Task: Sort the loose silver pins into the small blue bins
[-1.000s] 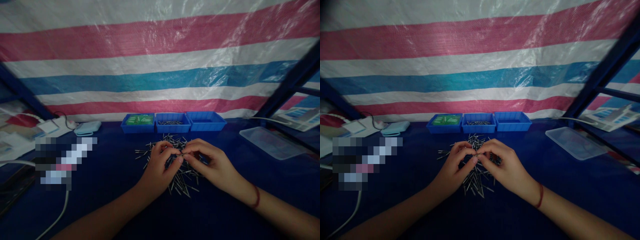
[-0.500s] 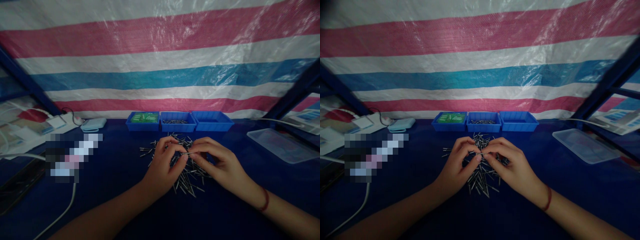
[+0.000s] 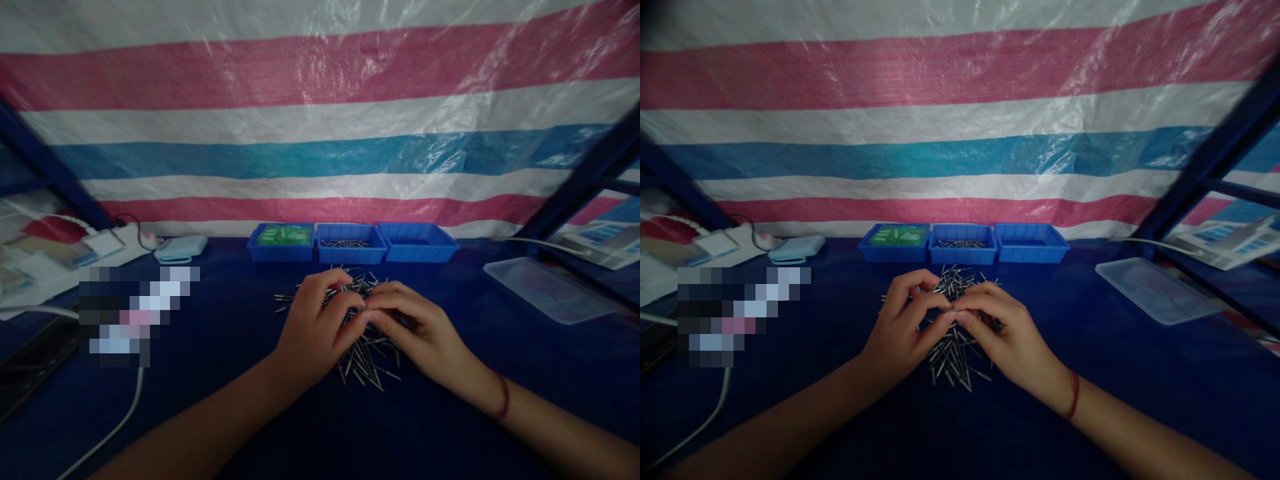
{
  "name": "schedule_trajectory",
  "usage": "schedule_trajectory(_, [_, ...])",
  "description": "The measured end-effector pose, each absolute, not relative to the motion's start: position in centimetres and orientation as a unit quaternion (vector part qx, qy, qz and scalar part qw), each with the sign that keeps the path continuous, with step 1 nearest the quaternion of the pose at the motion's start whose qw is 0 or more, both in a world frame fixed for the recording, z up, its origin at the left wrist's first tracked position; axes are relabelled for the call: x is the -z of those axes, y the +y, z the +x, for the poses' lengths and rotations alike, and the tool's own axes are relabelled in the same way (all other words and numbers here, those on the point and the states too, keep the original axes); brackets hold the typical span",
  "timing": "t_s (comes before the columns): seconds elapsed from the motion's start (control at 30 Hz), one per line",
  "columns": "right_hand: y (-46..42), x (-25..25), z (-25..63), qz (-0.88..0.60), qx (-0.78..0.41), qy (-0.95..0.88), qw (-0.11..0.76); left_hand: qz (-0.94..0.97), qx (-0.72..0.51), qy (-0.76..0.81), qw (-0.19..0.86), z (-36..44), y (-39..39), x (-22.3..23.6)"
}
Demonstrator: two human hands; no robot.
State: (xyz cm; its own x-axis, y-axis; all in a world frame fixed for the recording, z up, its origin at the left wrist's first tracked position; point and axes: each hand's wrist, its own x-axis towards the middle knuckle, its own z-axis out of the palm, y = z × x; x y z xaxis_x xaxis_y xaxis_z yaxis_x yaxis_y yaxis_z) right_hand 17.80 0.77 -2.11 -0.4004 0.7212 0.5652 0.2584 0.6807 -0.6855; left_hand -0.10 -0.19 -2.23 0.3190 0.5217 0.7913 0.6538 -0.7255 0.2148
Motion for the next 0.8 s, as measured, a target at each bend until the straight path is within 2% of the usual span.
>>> schedule_trajectory(0.2, [1.0, 1.4, 18.3, -0.299, -0.24, -0.826, 0.414, -0.828, 0.418, -0.362, 0.097, -0.3, -0.2, 1.5])
schedule_trajectory(0.57, [9.5, -1.6, 17.3, -0.381, 0.039, -0.825, 0.416, -0.825, 0.311, -0.471, 0.039, -2.4, 2.4, 1.9])
schedule_trajectory(0.8, [13.0, -0.8, 16.1, -0.4, 0.074, -0.837, 0.365, -0.81, 0.309, -0.495, 0.051, -5.6, 4.9, 2.1])
